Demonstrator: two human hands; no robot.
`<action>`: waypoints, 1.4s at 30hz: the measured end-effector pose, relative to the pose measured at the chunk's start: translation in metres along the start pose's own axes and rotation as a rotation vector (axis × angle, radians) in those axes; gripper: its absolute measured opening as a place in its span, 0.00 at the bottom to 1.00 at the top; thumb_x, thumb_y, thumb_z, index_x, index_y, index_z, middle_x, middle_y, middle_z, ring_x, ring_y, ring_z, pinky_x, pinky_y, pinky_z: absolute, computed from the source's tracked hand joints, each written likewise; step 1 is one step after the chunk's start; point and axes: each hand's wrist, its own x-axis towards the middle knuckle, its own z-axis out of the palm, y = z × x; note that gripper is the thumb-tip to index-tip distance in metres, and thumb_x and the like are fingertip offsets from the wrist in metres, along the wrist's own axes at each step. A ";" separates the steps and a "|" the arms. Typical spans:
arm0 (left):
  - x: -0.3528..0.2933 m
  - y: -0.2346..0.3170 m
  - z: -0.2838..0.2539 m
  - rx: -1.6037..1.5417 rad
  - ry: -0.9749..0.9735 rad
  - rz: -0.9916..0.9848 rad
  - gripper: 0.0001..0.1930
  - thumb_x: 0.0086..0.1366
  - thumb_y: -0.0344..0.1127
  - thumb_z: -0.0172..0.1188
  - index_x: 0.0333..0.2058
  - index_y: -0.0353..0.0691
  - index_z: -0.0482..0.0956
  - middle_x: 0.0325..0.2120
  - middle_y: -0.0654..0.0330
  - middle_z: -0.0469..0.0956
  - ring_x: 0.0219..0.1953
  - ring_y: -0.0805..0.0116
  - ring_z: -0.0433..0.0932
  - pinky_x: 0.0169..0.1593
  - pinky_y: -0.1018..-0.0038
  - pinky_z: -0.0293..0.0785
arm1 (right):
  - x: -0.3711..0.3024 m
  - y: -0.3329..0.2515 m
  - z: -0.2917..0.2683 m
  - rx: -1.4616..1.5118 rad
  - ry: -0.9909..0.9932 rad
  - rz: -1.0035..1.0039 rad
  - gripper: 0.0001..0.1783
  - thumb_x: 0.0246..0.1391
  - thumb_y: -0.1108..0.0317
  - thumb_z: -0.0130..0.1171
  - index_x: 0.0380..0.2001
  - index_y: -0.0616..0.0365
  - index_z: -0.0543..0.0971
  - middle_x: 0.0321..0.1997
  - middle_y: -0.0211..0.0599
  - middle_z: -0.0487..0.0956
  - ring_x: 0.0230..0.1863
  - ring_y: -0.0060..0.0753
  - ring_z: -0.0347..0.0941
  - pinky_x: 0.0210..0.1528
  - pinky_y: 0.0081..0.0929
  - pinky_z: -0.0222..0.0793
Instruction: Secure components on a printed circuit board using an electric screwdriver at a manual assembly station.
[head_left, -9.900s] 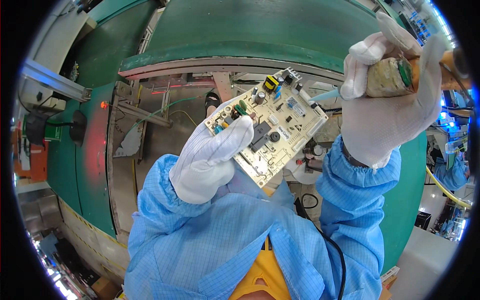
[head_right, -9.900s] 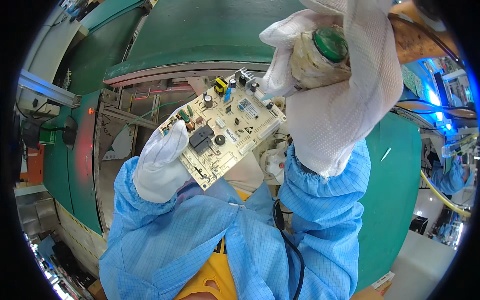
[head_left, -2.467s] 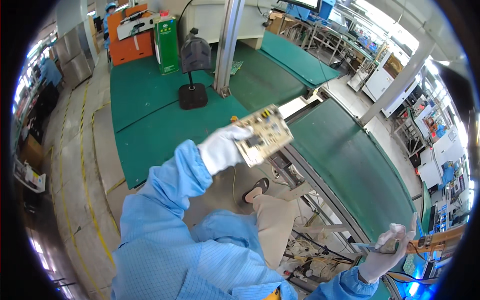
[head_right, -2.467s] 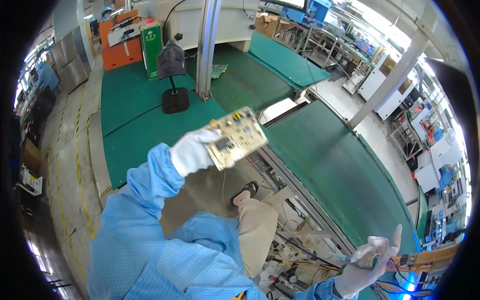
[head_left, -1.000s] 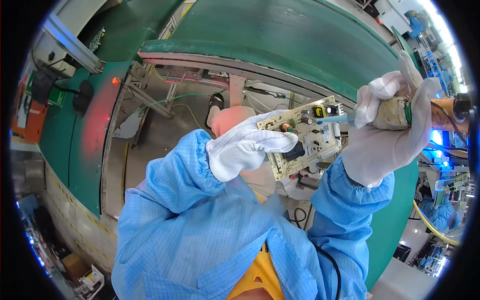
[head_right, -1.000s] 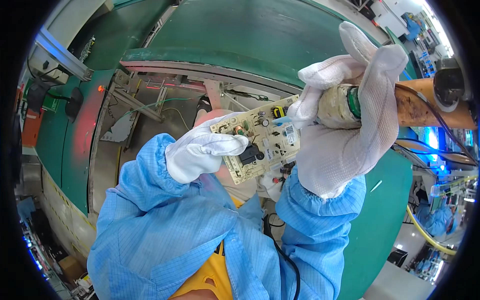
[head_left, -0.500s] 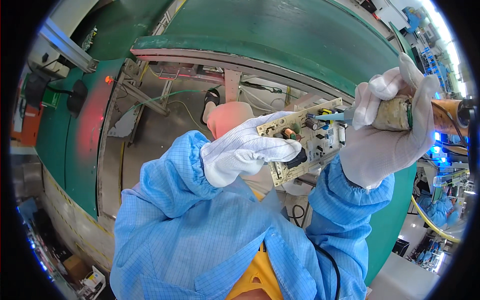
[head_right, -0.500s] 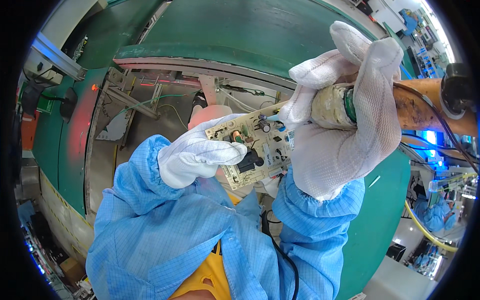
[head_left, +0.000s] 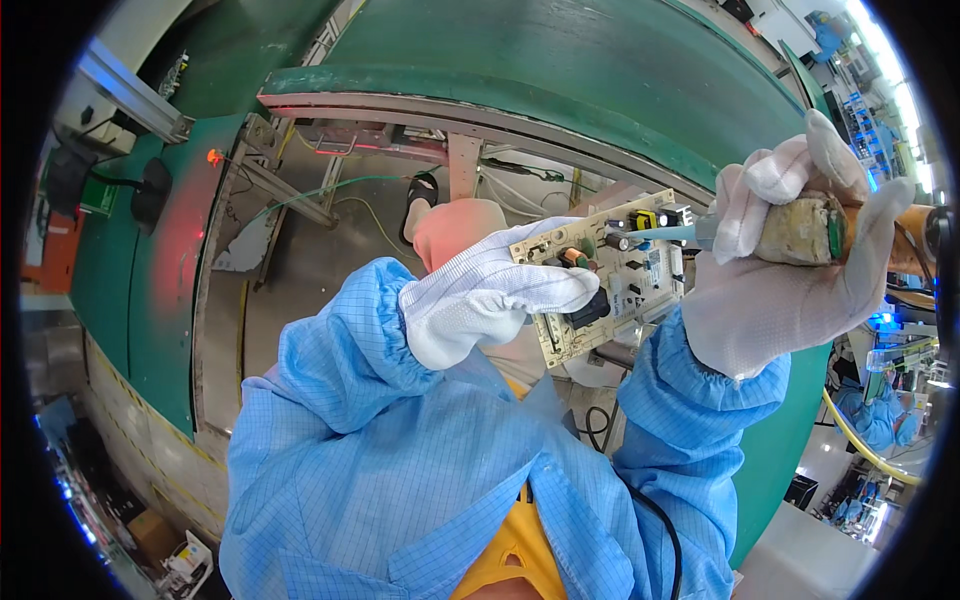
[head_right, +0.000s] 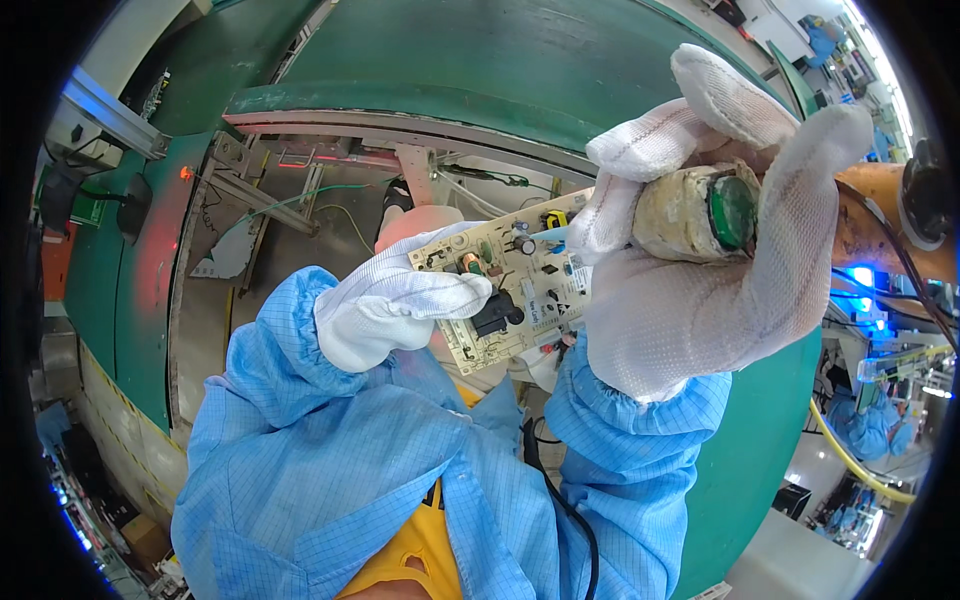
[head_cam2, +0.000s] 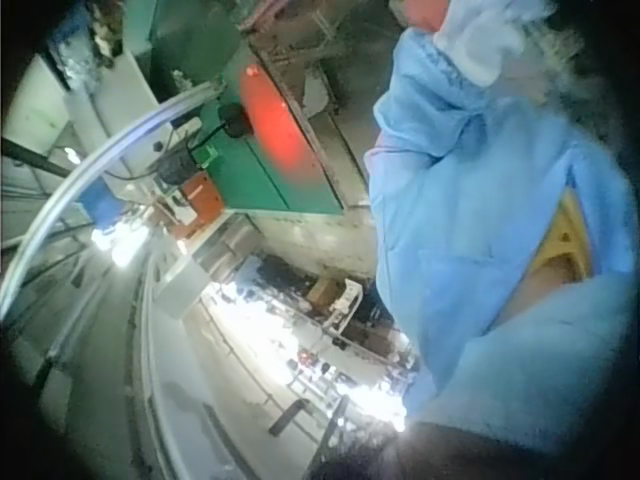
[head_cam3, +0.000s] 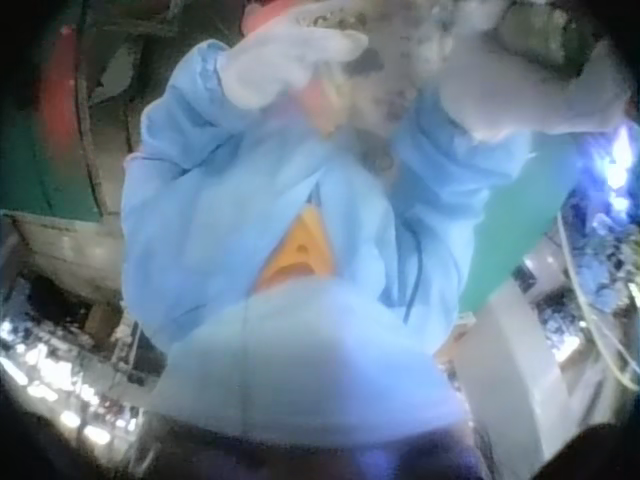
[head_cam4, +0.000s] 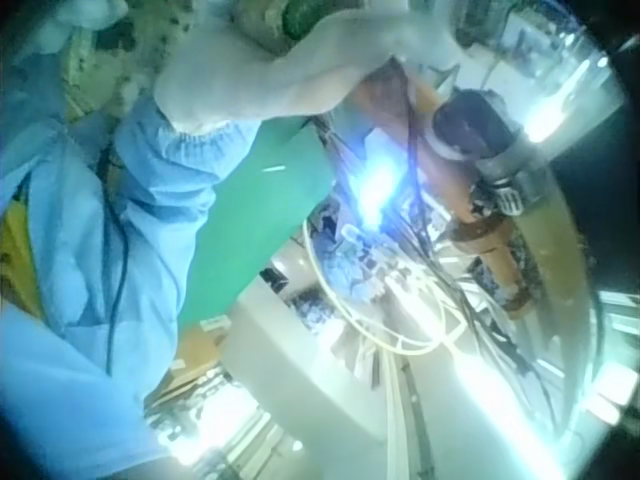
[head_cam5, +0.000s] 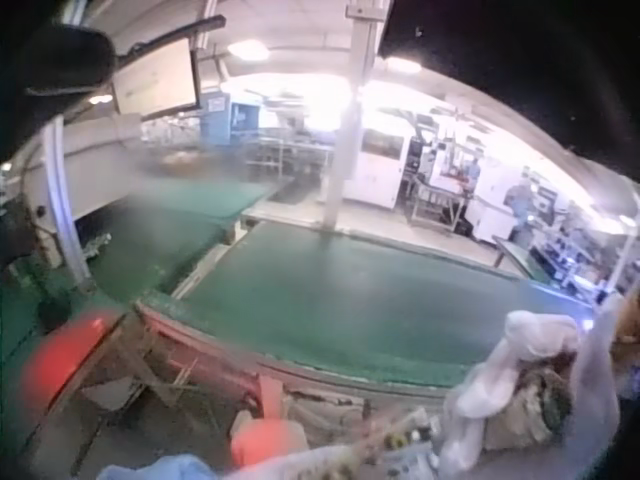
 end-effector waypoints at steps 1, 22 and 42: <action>0.000 0.000 -0.003 0.021 -0.015 0.007 0.23 0.59 0.29 0.62 0.54 0.32 0.71 0.47 0.59 0.75 0.49 0.71 0.74 0.56 0.76 0.67 | 0.000 0.000 -0.001 0.010 0.007 0.005 0.28 0.64 0.50 0.46 0.39 0.71 0.78 0.23 0.45 0.76 0.13 0.25 0.66 0.12 0.19 0.59; -0.023 -0.006 -0.013 -0.050 0.081 -0.221 0.33 0.48 0.12 0.52 0.56 0.40 0.73 0.57 0.55 0.71 0.63 0.54 0.65 0.63 0.66 0.60 | 0.003 -0.002 -0.005 0.031 -0.079 0.018 0.25 0.65 0.55 0.43 0.40 0.71 0.78 0.24 0.39 0.75 0.14 0.26 0.65 0.14 0.19 0.58; -0.020 0.003 -0.008 -0.168 0.317 -0.393 0.31 0.49 0.10 0.54 0.53 0.39 0.74 0.52 0.53 0.75 0.55 0.56 0.74 0.58 0.70 0.68 | 0.006 0.015 -0.005 0.030 0.023 0.041 0.28 0.65 0.50 0.43 0.41 0.68 0.79 0.25 0.38 0.75 0.15 0.25 0.66 0.13 0.21 0.59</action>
